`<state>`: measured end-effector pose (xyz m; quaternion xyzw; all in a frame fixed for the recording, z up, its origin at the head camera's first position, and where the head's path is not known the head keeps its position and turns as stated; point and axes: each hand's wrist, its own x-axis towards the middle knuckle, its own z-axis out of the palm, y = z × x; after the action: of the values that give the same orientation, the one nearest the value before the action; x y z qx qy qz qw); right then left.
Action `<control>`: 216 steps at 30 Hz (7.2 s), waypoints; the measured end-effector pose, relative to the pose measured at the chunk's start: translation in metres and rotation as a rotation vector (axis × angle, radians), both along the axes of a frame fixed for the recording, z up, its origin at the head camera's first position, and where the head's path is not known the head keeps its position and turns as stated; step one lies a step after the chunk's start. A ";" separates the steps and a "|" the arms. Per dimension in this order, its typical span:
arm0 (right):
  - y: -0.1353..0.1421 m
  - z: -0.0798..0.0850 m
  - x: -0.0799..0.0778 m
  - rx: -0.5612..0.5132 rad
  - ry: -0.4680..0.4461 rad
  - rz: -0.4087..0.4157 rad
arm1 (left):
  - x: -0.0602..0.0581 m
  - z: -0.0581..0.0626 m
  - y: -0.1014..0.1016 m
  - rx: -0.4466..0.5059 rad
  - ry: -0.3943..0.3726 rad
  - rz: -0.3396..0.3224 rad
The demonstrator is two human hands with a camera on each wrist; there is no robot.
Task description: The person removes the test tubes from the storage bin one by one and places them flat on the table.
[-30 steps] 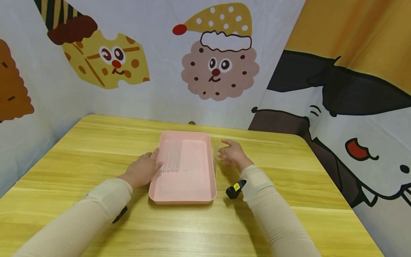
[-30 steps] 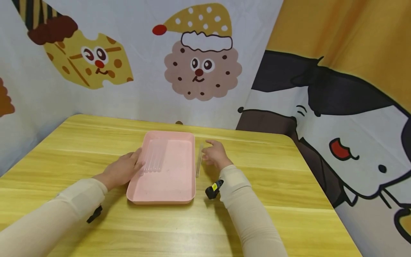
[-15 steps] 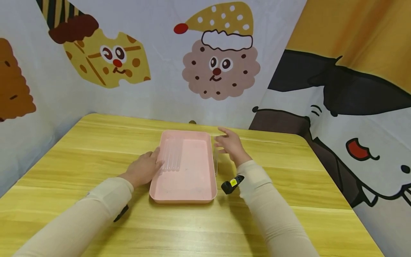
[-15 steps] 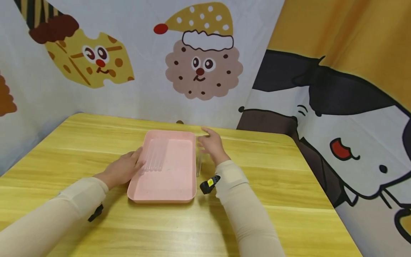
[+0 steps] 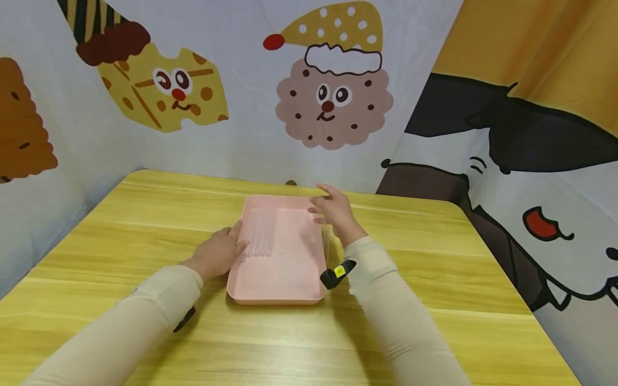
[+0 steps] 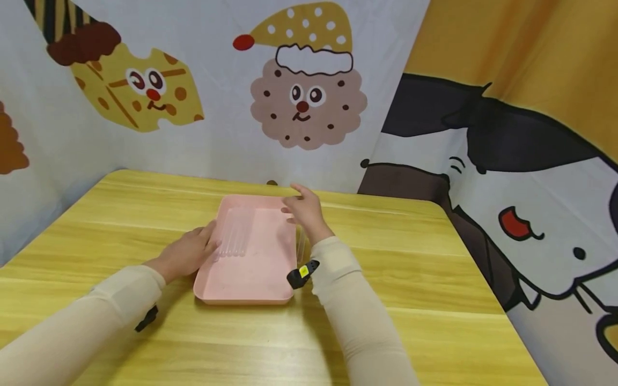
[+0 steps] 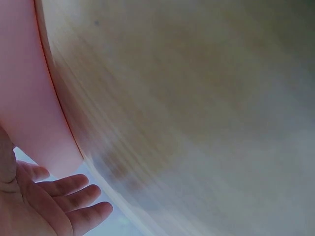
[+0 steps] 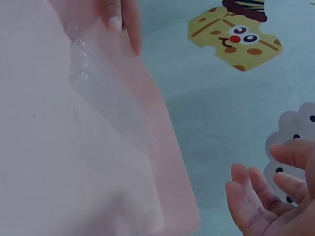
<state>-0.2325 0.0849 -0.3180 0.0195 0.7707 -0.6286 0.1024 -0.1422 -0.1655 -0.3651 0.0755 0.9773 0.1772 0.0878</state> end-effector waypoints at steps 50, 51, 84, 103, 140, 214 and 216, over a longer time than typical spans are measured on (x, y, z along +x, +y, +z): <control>-0.059 -0.045 -0.012 -0.101 -0.199 0.007 | -0.001 -0.001 0.000 -0.005 0.007 0.003; -0.059 -0.045 -0.012 -0.101 -0.203 0.006 | -0.001 -0.001 0.000 -0.006 0.006 0.004; -0.064 -0.053 -0.020 -0.038 -0.324 0.085 | -0.002 -0.004 -0.001 -0.019 0.033 0.014; -0.071 -0.053 -0.015 0.054 -0.230 0.146 | -0.002 -0.003 0.000 -0.014 0.025 0.023; -0.074 -0.055 -0.016 0.137 -0.185 0.148 | 0.000 0.000 0.001 -0.027 0.021 0.019; 0.014 -0.001 -0.012 -0.013 -0.120 0.039 | -0.005 -0.002 0.001 0.000 -0.008 0.023; 0.017 -0.001 -0.012 -0.018 -0.124 0.035 | -0.004 -0.002 0.001 0.005 -0.006 0.024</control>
<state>-0.2444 0.1024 -0.3193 0.0443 0.7573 -0.6313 0.1611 -0.1462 -0.1649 -0.3669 0.0635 0.9775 0.1807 0.0884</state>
